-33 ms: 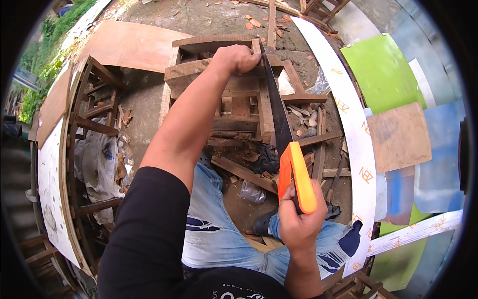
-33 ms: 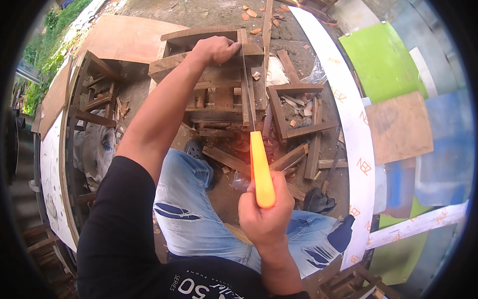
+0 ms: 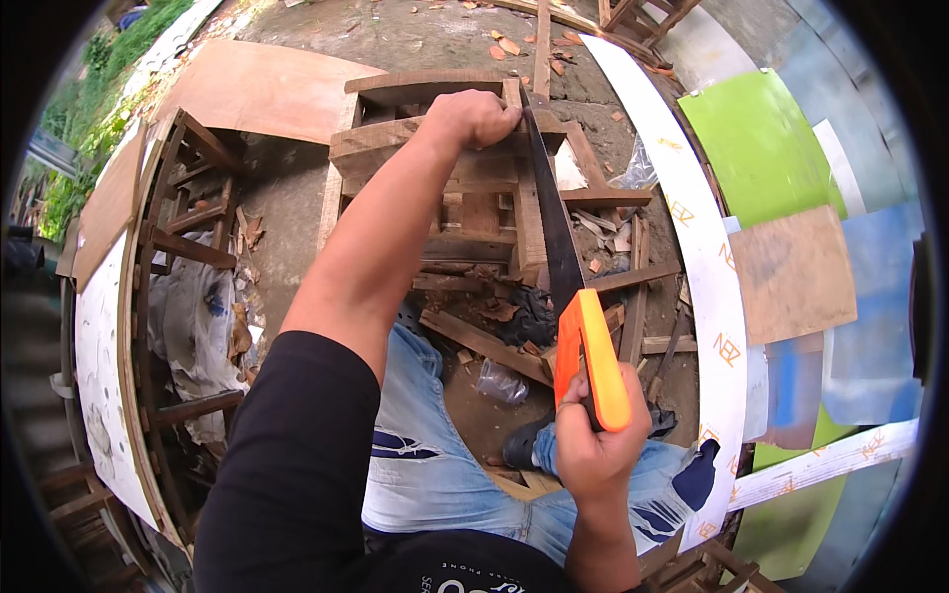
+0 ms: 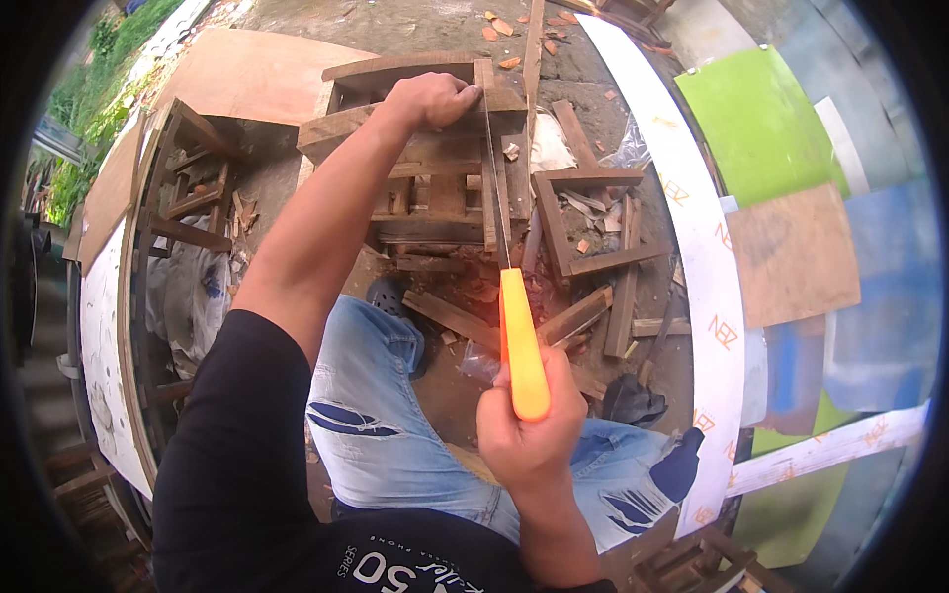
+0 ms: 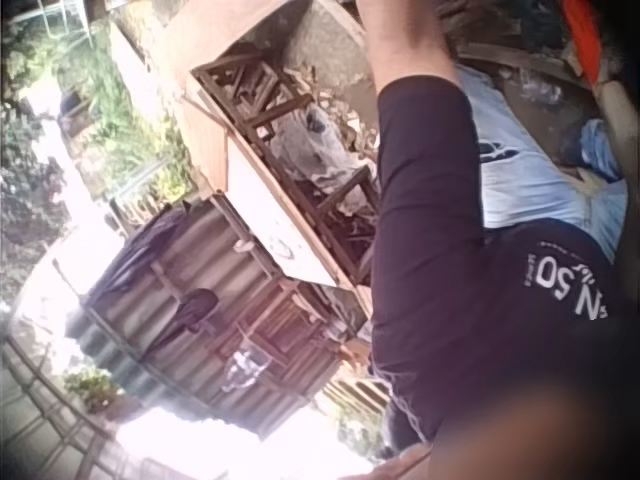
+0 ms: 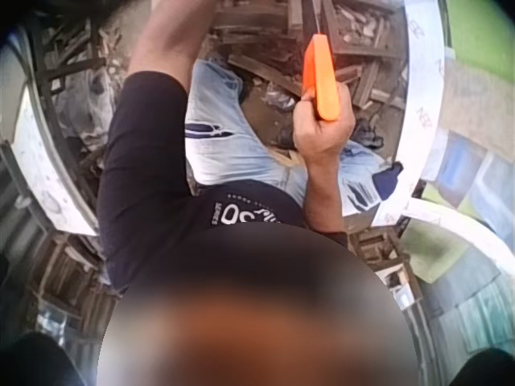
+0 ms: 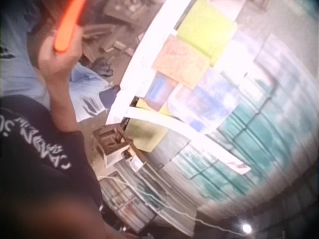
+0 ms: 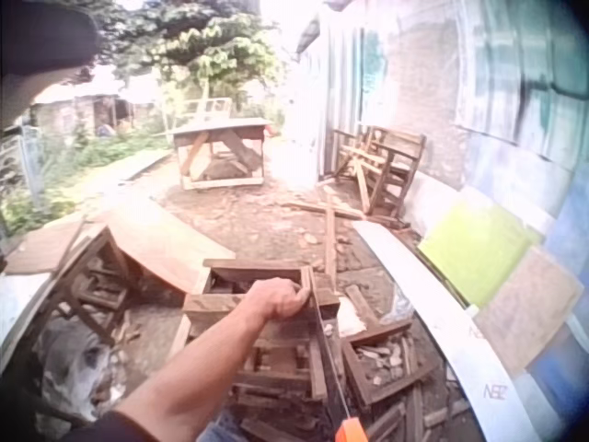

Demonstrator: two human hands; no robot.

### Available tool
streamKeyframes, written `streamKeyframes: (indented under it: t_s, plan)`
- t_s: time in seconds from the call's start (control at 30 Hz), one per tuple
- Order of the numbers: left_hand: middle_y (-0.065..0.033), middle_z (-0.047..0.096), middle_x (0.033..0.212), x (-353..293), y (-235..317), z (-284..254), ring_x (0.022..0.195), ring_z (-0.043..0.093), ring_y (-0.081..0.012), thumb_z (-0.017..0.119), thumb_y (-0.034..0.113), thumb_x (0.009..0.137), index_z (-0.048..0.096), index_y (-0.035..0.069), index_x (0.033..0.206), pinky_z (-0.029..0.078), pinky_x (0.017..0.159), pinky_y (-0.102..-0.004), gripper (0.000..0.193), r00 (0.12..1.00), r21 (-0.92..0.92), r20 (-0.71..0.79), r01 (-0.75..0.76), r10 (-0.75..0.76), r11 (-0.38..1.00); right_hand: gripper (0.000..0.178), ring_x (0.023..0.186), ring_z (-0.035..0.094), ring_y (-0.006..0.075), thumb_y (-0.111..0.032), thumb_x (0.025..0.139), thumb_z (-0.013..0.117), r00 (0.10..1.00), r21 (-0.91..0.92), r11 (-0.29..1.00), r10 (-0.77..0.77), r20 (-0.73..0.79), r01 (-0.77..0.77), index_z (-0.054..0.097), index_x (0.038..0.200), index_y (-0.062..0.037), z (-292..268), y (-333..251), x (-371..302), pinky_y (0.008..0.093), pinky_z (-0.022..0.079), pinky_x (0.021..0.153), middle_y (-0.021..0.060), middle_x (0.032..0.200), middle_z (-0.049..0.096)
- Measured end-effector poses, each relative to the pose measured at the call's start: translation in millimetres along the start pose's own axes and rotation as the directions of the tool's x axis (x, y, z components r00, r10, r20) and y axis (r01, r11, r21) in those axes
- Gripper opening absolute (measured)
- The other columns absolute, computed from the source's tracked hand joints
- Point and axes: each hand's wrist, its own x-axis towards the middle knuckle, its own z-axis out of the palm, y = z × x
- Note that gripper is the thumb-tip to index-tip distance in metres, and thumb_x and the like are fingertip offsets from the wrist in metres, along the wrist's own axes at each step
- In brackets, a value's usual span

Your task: The person assembles a wooden structure by hammering nails into wooden planks and sawing pieces to fit. They use a hammer and a hand saw to join and cut the wood, working on the ground in an outdoor area.

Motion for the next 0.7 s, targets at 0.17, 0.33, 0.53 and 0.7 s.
streamKeyframes:
  t_s: [0.17, 0.33, 0.53, 0.7]
  plan:
    - [-0.0135, 0.067, 0.125, 5.9, 0.8, -4.3, 0.119, 0.061, -0.0325, 0.035, 0.053, 0.096, 0.072, 0.014, 0.118, 0.047, 0.101, -0.0432, 0.058, 0.999, -0.04, -0.027, 0.031, -0.032, 0.999, 0.015, 0.06, 0.054, 0.01, 0.007, 0.076, 0.054, 0.998, -0.065, 0.996, -0.069, -0.012, 0.068, 0.055, 0.09, -0.0001, 1.6, 11.4, 4.7, 0.0238, 0.046, 0.059, 0.0042, 0.073, 0.058]
    - [-0.0129, 0.068, 0.122, 4.9, -0.7, -2.8, 0.116, 0.061, -0.0352, 0.033, 0.054, 0.098, 0.068, 0.02, 0.124, 0.048, 0.1, -0.0455, 0.056, 0.999, 0.009, -0.025, -0.022, 0.022, 1.0, 0.019, 0.064, 0.054, 0.0091, 0.007, 0.075, 0.053, 0.998, -0.039, 0.999, -0.035, -0.045, 0.033, 0.055, 0.093, 0.0004, -0.4, 15.9, 17.0, 0.0238, 0.046, 0.063, 0.0041, 0.074, 0.057]
    - [-0.0123, 0.068, 0.123, 1.1, -1.4, -1.8, 0.117, 0.061, -0.0346, 0.032, 0.054, 0.099, 0.069, 0.02, 0.124, 0.048, 0.1, -0.0459, 0.056, 0.999, -0.013, -0.031, -0.033, 0.033, 0.999, 0.045, 0.105, 0.065, 0.0229, -0.006, 0.092, 0.062, 0.997, -0.081, 0.993, -0.08, 0.007, 0.08, 0.052, 0.134, 0.0087, 11.4, 18.3, 34.0, 0.0314, 0.05, 0.094, 0.0199, 0.119, 0.065]
    - [-0.0158, 0.068, 0.122, 0.5, -0.2, -1.3, 0.116, 0.062, -0.0343, 0.036, 0.052, 0.096, 0.073, 0.012, 0.114, 0.049, 0.099, -0.0436, 0.057, 0.998, -0.045, -0.054, -0.022, 0.02, 0.999, 0.044, 0.106, 0.065, 0.023, -0.005, 0.094, 0.061, 0.959, -0.181, 0.943, -0.283, 0.012, 0.28, 0.053, 0.134, 0.0095, 21.5, 21.7, 43.5, 0.0319, 0.05, 0.095, 0.021, 0.122, 0.066]
